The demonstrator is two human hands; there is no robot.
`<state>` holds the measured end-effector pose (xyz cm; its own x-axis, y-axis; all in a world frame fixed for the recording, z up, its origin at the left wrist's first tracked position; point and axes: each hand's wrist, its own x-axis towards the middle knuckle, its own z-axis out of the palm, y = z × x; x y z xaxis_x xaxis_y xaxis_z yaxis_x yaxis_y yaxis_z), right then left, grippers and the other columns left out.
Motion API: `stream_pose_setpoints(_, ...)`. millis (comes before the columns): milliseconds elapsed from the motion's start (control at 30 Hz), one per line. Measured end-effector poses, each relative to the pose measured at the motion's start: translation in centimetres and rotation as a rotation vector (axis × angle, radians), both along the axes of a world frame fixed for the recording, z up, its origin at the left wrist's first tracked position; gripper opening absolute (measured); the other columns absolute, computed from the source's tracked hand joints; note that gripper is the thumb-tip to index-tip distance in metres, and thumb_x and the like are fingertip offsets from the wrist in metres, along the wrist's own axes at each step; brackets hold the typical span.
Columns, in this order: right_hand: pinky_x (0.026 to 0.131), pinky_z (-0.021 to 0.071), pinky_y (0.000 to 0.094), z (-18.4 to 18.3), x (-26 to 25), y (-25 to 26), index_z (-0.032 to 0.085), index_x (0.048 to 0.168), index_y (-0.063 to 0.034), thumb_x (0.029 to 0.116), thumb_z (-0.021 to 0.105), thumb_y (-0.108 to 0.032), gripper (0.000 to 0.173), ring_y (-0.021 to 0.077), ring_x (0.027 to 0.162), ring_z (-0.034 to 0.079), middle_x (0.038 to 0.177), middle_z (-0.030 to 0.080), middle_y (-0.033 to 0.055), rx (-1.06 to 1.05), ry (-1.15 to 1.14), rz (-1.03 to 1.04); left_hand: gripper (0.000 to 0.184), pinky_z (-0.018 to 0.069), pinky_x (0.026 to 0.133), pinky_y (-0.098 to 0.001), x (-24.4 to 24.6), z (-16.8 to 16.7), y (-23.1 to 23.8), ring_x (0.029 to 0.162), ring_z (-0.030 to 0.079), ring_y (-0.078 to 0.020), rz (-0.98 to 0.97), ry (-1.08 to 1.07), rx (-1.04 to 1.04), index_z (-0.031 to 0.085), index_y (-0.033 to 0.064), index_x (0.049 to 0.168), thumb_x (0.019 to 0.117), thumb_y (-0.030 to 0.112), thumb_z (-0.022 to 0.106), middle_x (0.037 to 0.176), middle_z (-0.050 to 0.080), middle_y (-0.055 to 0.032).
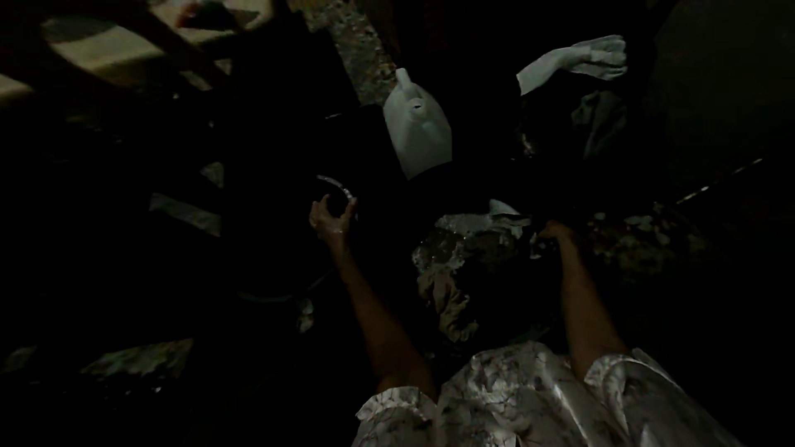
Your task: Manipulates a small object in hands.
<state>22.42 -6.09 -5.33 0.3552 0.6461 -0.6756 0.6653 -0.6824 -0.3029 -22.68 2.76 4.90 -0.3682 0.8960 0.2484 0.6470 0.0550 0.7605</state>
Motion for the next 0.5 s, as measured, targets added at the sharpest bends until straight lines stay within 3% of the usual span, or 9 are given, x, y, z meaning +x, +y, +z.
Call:
stream_pose_setpoints(67,0.108,0.0425,0.0558,-1.5,-0.7,-0.2,0.054,0.135,0.0100,0.0908,0.077,-0.019,0.058,0.0400,0.129,0.055,0.137,0.056,0.0292,0.004,-0.007,-0.015,0.058,0.0403,0.112,-0.0493,2.9,0.2,0.3,0.133,0.050,-0.0379,-0.142,-0.099,0.062,0.056,-0.0048,0.138,0.0927,0.025,0.075,0.142,0.053,-0.0292)
stream_pose_setpoints(200,0.109,0.0415,0.0556,1.1,-1.7,0.2,0.057,0.134,0.0094,0.0965,0.069,-0.020,0.049,0.0405,0.129,0.055,0.137,0.056,0.0294,0.041,0.047,0.024,0.049,0.0478,0.106,-0.0481,9.2,-0.6,0.7,0.124,0.060,-0.0356,-0.407,-0.175,-0.031,0.058,-0.0054,0.135,0.0958,0.020,0.072,0.133,0.061,-0.0271)
stream_pose_setpoints(300,0.092,0.0490,0.0572,4.3,-1.5,1.4,0.067,0.112,0.0087,0.0962,0.071,-0.021,0.034,0.0383,0.104,0.063,0.113,0.065,0.0276,0.175,0.126,0.088,0.040,0.0525,0.098,-0.0447,13.9,-2.2,0.2,0.111,0.066,-0.0296,-0.585,-0.252,-0.180,0.061,-0.0055,0.130,0.0970,0.015,0.070,0.123,0.066,-0.0237)
stream_pose_setpoints(333,0.085,0.0491,0.0541,5.1,-1.3,1.7,0.066,0.106,0.0084,0.0966,0.071,-0.019,0.029,0.0344,0.093,0.062,0.104,0.064,0.0254,0.250,0.184,0.130,0.038,0.0542,0.094,-0.0426,15.3,-2.9,-0.1,0.105,0.067,-0.0268,-0.637,-0.307,-0.237,0.060,-0.0055,0.129,0.0978,0.013,0.069,0.120,0.067,-0.0226)
stream_pose_setpoints(400,0.081,0.0506,0.0505,6.6,-1.2,2.0,0.063,0.099,0.0099,0.0955,0.072,-0.013,0.024,0.0292,0.084,0.060,0.093,0.063,0.0226,0.425,0.336,0.219,0.036,0.0541,0.089,-0.0401,17.5,-4.7,-0.8,0.099,0.065,-0.0230,-0.715,-0.397,-0.353,0.060,-0.0034,0.130,0.1010,0.016,0.065,0.119,0.067,-0.0198)
stream_pose_setpoints(433,0.078,0.0513,0.0459,7.4,-1.5,2.1,0.062,0.097,0.0099,0.0953,0.072,-0.011,0.023,0.0250,0.080,0.059,0.089,0.062,0.0199,0.505,0.413,0.262,0.034,0.0527,0.086,-0.0392,18.4,-5.6,-1.1,0.098,0.064,-0.0216,-0.729,-0.431,-0.396,0.061,-0.0011,0.130,0.1025,0.019,0.063,0.118,0.067,-0.0176)
stream_pose_setpoints(500,0.074,0.0526,0.0348,8.6,-2.2,2.1,0.062,0.094,0.0077,0.0944,0.070,-0.008,0.018,0.0154,0.074,0.058,0.084,0.061,0.0125,0.659,0.573,0.303,0.040,0.0517,0.090,-0.0454,19.6,-7.4,-1.3,0.109,0.062,-0.0263,-0.727,-0.561,-0.508,0.059,0.0048,0.136,0.1068,0.031,0.055,0.128,0.064,-0.0169)
